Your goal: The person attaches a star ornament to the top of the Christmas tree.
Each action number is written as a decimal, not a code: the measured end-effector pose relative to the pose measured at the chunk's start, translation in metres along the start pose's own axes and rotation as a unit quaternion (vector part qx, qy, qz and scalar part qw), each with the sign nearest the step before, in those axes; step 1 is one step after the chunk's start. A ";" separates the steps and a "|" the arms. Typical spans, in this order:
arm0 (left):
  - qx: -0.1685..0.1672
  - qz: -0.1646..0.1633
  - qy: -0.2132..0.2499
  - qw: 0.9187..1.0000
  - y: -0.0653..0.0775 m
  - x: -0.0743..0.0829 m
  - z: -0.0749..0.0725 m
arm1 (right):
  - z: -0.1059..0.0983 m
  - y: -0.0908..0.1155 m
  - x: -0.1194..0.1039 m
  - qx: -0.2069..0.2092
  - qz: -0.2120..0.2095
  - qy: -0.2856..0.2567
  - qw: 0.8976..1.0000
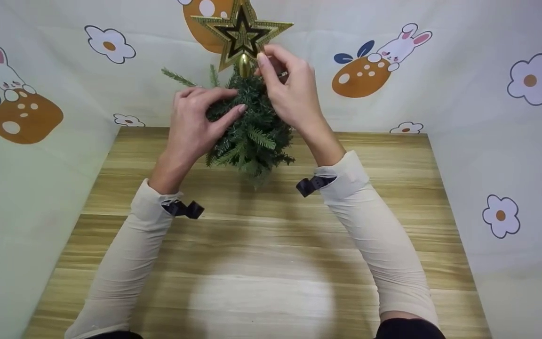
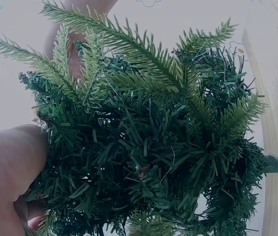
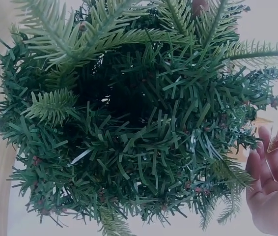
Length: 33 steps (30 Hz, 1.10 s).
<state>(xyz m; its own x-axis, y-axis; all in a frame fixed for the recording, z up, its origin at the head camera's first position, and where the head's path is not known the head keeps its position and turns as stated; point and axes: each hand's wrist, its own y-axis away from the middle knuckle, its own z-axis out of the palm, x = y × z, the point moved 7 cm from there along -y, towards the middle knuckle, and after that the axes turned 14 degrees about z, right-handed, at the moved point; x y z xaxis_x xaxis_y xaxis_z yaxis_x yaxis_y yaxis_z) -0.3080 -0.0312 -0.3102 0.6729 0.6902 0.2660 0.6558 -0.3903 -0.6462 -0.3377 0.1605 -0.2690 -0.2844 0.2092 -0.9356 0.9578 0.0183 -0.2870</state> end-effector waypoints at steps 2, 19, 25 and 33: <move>-0.002 -0.001 0.000 1.000 0.000 0.000 0.000 | 0.000 -0.001 0.002 -0.002 0.004 0.002 1.000; -0.002 -0.004 -0.003 1.000 0.000 0.002 0.000 | 0.005 -0.001 0.011 -0.020 0.018 0.014 1.000; -0.001 0.000 -0.011 1.000 0.000 0.003 0.000 | 0.007 0.002 0.004 -0.027 0.012 0.023 0.999; -0.007 -0.001 -0.011 1.000 -0.001 0.003 0.000 | 0.007 0.002 0.002 -0.029 -0.006 0.067 0.997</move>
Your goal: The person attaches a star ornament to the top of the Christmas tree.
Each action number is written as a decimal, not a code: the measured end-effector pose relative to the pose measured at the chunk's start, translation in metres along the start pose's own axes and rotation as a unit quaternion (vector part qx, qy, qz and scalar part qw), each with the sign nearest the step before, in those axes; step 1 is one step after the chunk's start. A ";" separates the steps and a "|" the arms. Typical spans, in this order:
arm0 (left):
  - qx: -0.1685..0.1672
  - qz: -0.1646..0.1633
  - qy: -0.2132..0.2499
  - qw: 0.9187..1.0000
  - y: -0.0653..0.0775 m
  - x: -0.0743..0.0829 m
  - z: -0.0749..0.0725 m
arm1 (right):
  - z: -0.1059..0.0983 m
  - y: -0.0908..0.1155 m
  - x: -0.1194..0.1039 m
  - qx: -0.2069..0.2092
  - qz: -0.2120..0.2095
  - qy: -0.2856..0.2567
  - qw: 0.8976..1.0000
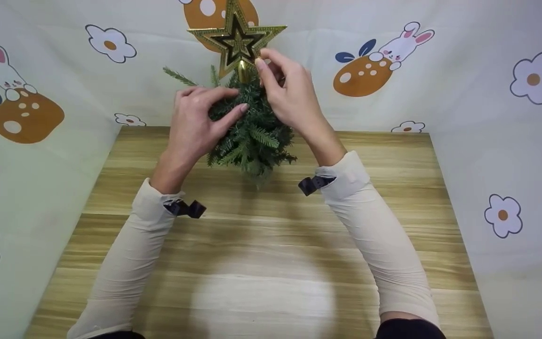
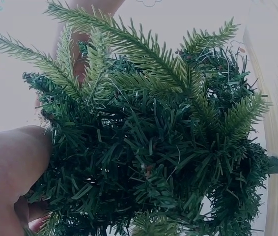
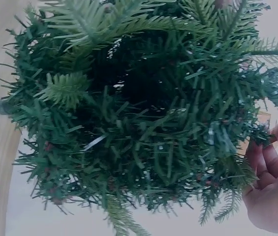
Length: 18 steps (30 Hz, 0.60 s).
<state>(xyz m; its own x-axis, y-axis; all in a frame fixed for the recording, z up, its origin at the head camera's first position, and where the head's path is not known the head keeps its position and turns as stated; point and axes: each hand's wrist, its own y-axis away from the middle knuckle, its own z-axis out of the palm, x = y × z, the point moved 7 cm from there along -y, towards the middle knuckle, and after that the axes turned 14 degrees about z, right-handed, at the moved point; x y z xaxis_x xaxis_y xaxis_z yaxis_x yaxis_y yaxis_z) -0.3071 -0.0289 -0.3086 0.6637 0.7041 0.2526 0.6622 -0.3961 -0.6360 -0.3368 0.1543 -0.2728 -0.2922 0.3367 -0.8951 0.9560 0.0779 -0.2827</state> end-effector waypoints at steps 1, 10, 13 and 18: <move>0.000 0.000 0.002 1.000 0.000 0.000 0.000 | -0.001 -0.001 0.001 -0.004 0.001 0.003 1.000; -0.002 0.001 0.007 1.000 0.000 0.003 0.002 | -0.007 -0.003 0.010 -0.036 0.028 -0.021 0.999; -0.001 -0.001 0.005 1.000 0.000 0.003 0.001 | -0.007 -0.003 0.012 -0.031 0.026 -0.020 0.999; 0.002 0.003 -0.001 1.000 0.000 0.003 0.001 | -0.009 -0.001 0.015 -0.018 0.018 0.003 1.000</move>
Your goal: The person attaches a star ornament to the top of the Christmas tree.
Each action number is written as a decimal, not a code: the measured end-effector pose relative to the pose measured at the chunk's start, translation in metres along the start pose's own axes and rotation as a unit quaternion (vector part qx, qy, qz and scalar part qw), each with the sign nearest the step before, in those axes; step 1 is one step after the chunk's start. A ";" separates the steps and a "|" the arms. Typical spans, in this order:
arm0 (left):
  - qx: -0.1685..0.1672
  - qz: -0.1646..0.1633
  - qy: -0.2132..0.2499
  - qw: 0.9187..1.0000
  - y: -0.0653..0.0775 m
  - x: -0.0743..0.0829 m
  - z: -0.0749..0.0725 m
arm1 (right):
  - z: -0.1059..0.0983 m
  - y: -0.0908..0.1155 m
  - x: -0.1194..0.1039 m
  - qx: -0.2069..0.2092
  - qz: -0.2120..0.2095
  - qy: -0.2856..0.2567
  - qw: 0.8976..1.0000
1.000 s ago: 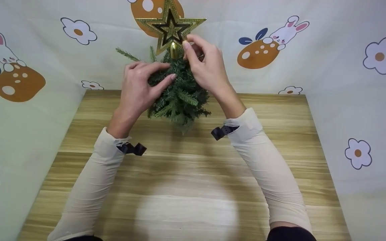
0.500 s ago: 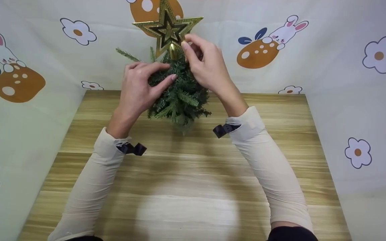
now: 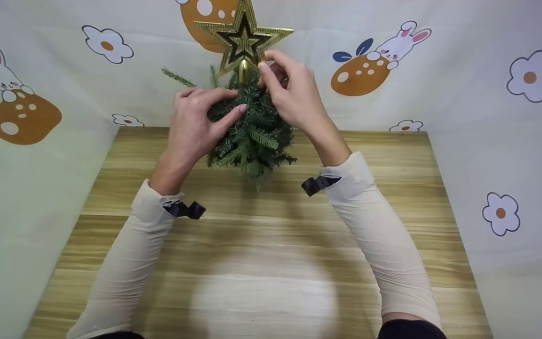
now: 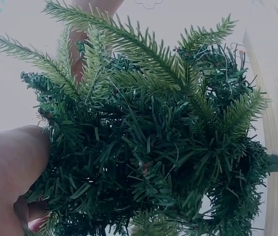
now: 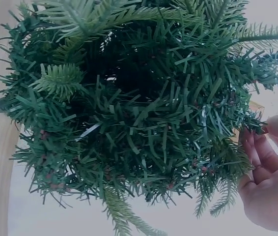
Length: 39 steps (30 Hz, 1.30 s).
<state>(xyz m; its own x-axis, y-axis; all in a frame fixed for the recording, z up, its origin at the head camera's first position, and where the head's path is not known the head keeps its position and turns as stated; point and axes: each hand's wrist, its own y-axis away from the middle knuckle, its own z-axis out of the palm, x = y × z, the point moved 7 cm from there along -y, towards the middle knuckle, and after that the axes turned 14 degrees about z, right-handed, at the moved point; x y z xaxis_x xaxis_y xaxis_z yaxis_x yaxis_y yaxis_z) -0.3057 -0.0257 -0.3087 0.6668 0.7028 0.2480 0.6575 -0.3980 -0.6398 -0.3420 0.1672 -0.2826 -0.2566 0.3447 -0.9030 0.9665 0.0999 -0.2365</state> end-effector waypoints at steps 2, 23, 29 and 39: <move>0.001 0.002 -0.002 1.000 0.000 0.000 0.000 | -0.001 0.001 0.001 0.003 -0.001 0.001 1.000; -0.004 0.011 -0.001 1.000 0.001 -0.001 -0.003 | -0.015 0.007 0.014 0.014 0.009 -0.005 1.000; 0.000 0.012 -0.007 1.000 0.002 -0.001 -0.002 | -0.018 0.007 0.018 0.017 0.015 -0.007 1.000; -0.002 0.022 -0.008 1.000 0.001 0.001 -0.002 | -0.029 0.013 0.026 0.007 0.013 -0.068 0.998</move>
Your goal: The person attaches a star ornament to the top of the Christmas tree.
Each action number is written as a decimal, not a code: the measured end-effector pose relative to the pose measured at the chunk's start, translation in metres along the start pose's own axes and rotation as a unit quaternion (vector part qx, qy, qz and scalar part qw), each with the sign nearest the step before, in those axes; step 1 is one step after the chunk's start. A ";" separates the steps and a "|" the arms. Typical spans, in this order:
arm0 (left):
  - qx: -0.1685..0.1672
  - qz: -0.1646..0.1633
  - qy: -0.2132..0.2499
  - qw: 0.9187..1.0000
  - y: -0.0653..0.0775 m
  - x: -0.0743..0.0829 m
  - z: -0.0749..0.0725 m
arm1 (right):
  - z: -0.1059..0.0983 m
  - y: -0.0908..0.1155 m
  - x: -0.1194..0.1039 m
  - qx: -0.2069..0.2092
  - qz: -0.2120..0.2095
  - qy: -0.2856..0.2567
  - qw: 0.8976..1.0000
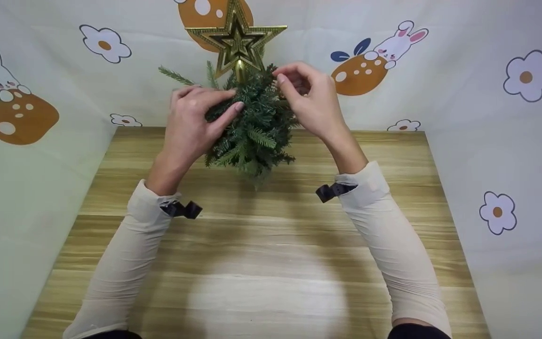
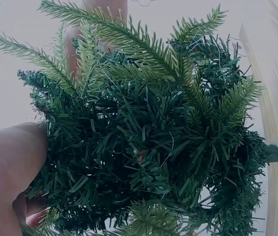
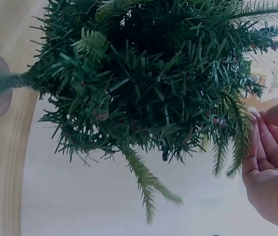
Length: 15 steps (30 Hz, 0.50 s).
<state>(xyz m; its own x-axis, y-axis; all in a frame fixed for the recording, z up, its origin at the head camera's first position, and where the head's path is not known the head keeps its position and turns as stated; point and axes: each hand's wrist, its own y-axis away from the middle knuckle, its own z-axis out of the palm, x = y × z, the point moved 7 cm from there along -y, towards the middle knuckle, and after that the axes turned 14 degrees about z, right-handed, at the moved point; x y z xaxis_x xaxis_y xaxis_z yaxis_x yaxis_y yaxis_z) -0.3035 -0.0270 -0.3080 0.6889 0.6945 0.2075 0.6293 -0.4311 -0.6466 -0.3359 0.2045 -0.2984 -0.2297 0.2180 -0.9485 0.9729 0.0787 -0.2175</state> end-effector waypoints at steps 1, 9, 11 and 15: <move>-0.001 0.003 -0.001 1.000 0.000 0.000 0.000 | -0.002 0.001 0.001 0.001 0.000 -0.006 1.000; 0.041 0.044 -0.020 0.998 0.001 0.004 -0.009 | -0.011 0.008 0.007 0.007 -0.003 -0.022 1.000; 0.071 0.058 -0.023 0.995 0.003 0.005 -0.012 | -0.013 0.009 0.010 0.008 -0.002 -0.020 1.000; 0.157 0.096 -0.033 0.982 0.010 0.004 -0.021 | -0.017 0.013 0.018 0.014 0.002 0.009 1.000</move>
